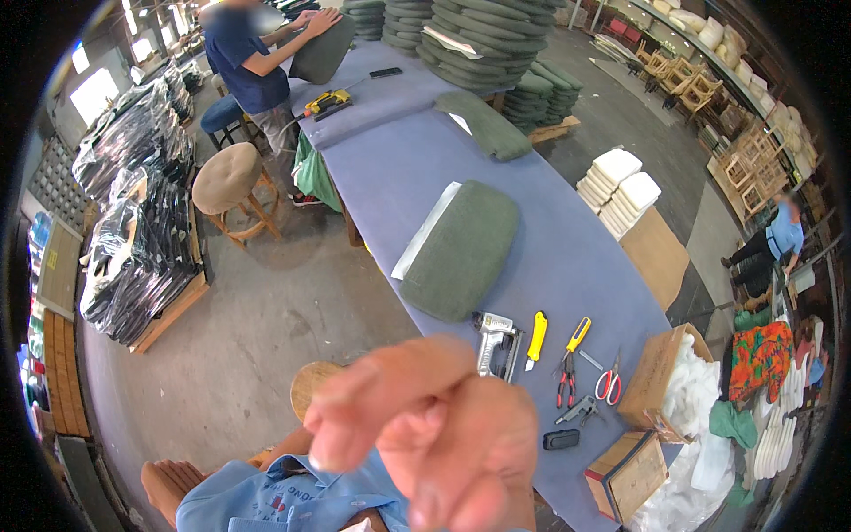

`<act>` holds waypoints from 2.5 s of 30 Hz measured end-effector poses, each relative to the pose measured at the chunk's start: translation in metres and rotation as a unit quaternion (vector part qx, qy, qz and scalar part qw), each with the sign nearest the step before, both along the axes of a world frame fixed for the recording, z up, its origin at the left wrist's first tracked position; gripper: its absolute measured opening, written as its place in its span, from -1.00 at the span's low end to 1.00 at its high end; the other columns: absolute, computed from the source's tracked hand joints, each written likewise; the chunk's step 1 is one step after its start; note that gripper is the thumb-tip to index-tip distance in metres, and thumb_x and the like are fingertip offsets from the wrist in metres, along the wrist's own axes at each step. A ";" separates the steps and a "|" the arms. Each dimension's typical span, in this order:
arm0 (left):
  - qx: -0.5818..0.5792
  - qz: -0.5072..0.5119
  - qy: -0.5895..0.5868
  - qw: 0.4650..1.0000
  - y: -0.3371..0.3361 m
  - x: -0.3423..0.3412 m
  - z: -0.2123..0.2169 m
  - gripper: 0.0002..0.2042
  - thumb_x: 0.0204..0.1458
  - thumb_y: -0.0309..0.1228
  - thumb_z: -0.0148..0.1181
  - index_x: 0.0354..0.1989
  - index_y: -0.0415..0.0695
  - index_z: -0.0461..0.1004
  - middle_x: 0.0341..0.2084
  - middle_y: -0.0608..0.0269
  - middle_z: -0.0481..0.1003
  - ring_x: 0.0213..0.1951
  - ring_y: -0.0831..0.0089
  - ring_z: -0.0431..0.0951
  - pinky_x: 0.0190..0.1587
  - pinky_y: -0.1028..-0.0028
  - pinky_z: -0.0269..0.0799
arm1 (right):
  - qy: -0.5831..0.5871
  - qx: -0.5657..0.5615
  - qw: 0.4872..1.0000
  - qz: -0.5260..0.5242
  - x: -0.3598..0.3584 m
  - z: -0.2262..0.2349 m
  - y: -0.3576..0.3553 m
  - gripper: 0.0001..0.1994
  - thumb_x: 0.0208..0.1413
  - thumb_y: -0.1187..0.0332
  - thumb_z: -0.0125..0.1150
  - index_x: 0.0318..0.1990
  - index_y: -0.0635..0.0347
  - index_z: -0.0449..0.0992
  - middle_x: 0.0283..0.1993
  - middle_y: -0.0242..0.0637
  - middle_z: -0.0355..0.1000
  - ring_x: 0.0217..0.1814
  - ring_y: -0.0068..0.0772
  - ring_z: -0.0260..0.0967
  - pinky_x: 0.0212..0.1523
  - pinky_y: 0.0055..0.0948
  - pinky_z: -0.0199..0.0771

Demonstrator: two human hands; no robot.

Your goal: The person staples green fabric onto a foam cushion using a staple gun, then trims excess fabric with a utility knife. The person repeats this process on multiple cushions, stacking the finished items on the table.

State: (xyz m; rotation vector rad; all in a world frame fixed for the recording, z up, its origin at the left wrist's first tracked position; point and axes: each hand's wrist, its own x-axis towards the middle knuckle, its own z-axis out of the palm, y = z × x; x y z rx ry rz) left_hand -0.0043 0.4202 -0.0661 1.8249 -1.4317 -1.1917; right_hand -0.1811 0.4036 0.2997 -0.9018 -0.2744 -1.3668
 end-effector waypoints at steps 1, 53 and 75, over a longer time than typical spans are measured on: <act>0.003 -0.004 0.020 1.000 0.000 0.005 -0.034 -0.63 0.31 -0.18 0.13 -0.31 -0.30 0.61 -0.40 0.06 0.70 -0.30 0.23 0.75 -0.17 0.29 0.62 | 0.000 -0.009 1.000 0.013 0.004 -0.008 0.000 -0.61 0.48 0.03 0.00 -0.22 0.14 0.55 0.27 -0.13 0.37 0.05 -0.18 0.50 0.15 0.05 0.41; -0.041 -0.112 0.126 0.985 -0.010 -0.032 0.057 -0.81 0.20 -0.46 0.13 -0.13 -0.36 0.47 -0.39 -0.03 0.65 -0.43 0.28 0.60 -0.30 0.23 0.49 | 0.603 0.261 0.706 -0.264 -0.034 -0.320 0.007 -0.77 0.29 0.54 0.22 0.07 0.29 0.52 -0.19 -0.31 0.55 -0.23 -0.57 0.50 -0.20 -0.54 0.57; 0.058 -0.096 0.248 0.962 0.003 -0.003 0.036 -0.37 0.34 0.06 0.10 0.12 -0.42 0.37 -0.28 0.01 0.54 -0.23 0.34 0.55 -0.18 0.37 0.46 | 0.743 -0.031 0.619 -0.251 0.000 -0.342 -0.001 -0.49 -0.02 0.62 0.42 0.14 0.21 0.50 0.04 -0.10 0.61 0.10 -0.21 0.58 0.11 -0.30 0.54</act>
